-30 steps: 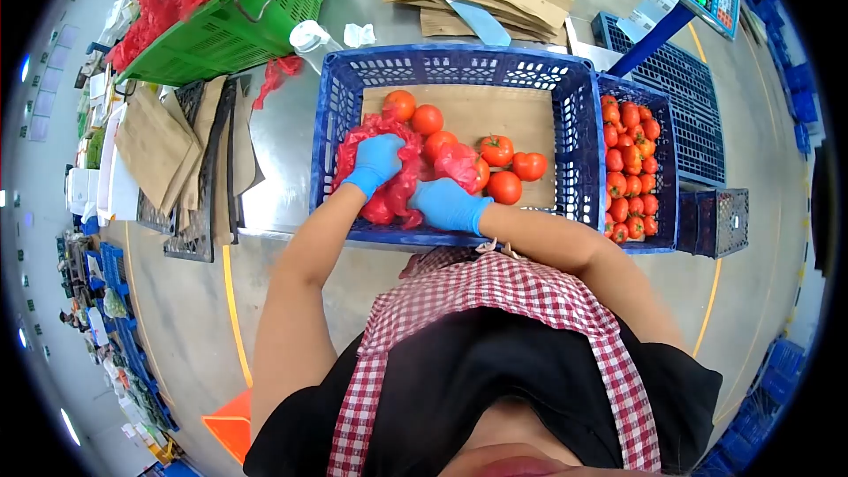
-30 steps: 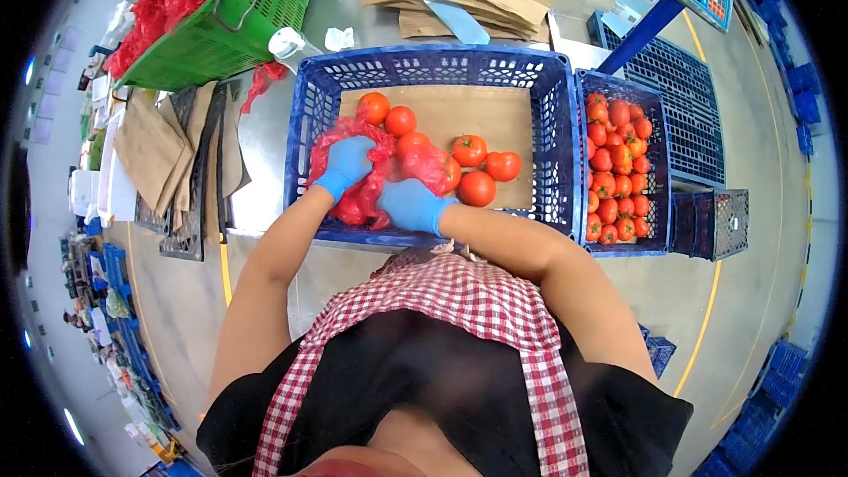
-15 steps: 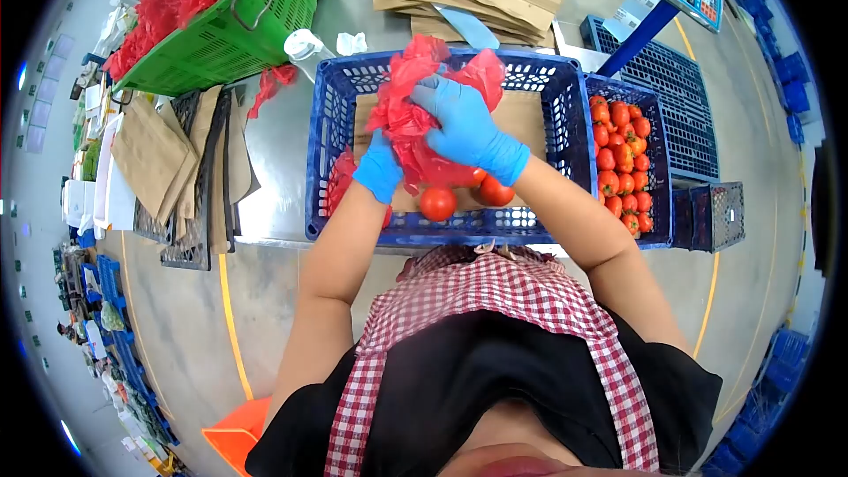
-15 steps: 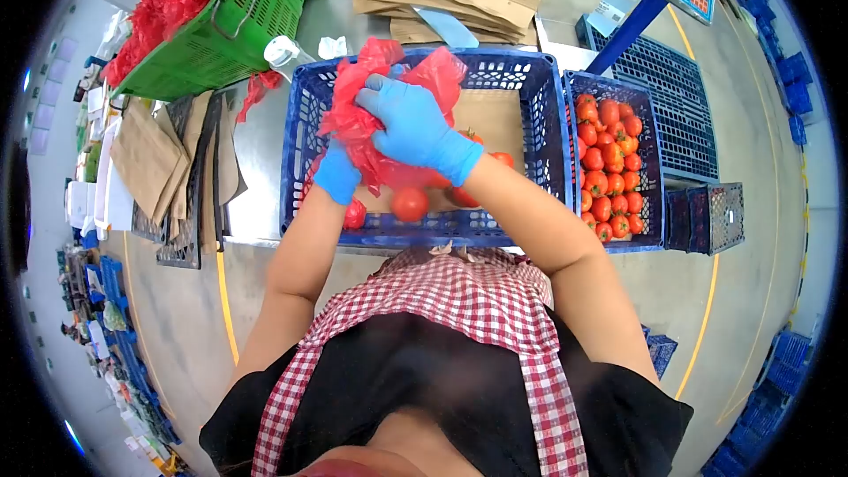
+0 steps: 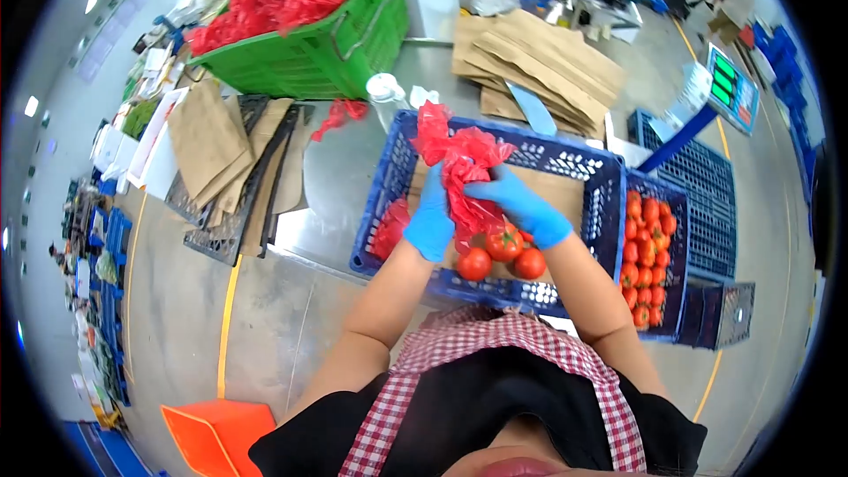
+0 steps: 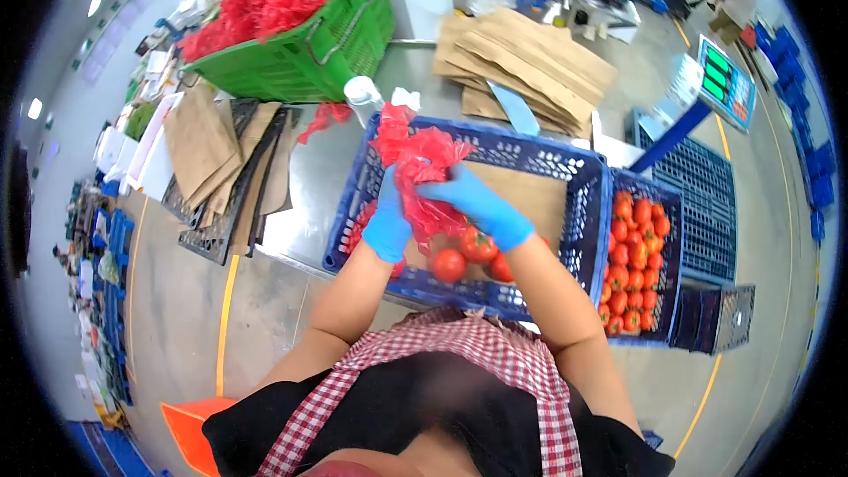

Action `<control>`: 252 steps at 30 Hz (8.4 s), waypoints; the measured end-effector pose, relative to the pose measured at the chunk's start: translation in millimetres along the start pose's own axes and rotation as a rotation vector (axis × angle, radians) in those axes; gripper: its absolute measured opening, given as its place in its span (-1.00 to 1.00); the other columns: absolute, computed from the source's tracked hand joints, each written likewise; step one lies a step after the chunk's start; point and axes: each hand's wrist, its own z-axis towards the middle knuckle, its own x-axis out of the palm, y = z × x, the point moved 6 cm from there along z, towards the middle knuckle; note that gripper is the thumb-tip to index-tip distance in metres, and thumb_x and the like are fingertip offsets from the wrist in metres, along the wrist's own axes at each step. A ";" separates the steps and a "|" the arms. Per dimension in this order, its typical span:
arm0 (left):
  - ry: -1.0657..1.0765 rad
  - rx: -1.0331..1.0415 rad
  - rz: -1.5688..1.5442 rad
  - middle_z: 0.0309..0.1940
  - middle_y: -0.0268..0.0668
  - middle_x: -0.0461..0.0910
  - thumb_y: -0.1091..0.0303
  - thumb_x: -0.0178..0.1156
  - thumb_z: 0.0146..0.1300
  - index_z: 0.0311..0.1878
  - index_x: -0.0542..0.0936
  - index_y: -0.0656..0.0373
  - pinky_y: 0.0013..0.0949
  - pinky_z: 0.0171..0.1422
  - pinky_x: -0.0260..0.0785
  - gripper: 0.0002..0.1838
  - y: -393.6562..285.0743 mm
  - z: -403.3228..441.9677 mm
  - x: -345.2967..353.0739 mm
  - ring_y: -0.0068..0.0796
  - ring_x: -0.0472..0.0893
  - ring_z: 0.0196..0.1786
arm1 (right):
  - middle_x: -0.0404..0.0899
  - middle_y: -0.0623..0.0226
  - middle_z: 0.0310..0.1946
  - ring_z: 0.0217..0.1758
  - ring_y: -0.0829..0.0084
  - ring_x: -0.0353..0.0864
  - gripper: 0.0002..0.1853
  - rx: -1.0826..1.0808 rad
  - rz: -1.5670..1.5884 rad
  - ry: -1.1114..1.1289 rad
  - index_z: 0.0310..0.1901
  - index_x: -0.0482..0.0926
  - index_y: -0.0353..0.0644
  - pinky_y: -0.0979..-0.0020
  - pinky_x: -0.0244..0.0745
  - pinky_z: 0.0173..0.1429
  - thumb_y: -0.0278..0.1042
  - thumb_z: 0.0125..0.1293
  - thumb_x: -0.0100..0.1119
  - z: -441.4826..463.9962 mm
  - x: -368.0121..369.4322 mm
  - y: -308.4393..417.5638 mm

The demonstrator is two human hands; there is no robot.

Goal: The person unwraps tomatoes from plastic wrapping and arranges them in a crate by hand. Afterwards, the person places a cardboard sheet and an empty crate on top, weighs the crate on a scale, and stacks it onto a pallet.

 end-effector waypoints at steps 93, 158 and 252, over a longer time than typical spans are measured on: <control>-0.248 0.029 1.775 0.15 -0.14 0.20 0.31 0.47 -0.17 0.05 0.46 0.23 -0.30 0.06 0.41 -0.36 28.2 57.5 -134.2 -0.26 0.45 0.05 | 0.40 0.21 0.17 0.22 0.32 0.40 -0.32 -0.159 0.664 -0.315 0.26 0.25 -0.22 0.24 0.28 0.33 -0.12 0.16 0.25 -186.5 -272.2 14.0; -0.159 0.190 1.456 -0.20 -0.36 0.56 0.49 0.13 0.21 -0.11 0.58 0.26 -0.51 -0.06 0.35 -0.81 90.7 -82.2 -21.1 -0.59 0.51 -0.17 | 0.61 0.30 -0.26 -0.22 0.49 0.58 -0.79 -0.037 0.254 -1.001 -0.18 0.59 -0.22 0.50 0.45 -0.09 -0.31 0.26 0.05 -339.3 -352.0 -57.3; -0.015 -0.591 0.846 -0.16 -0.21 0.65 0.37 0.18 0.19 -0.02 0.61 0.26 -0.47 0.00 0.43 -0.70 -237.5 -186.0 -279.1 -0.49 0.60 -0.12 | 0.56 0.21 -0.07 -0.03 0.37 0.56 -0.55 0.079 -0.054 -0.356 0.06 0.44 -0.41 0.40 0.41 0.12 -0.54 0.09 0.25 129.6 109.3 -10.9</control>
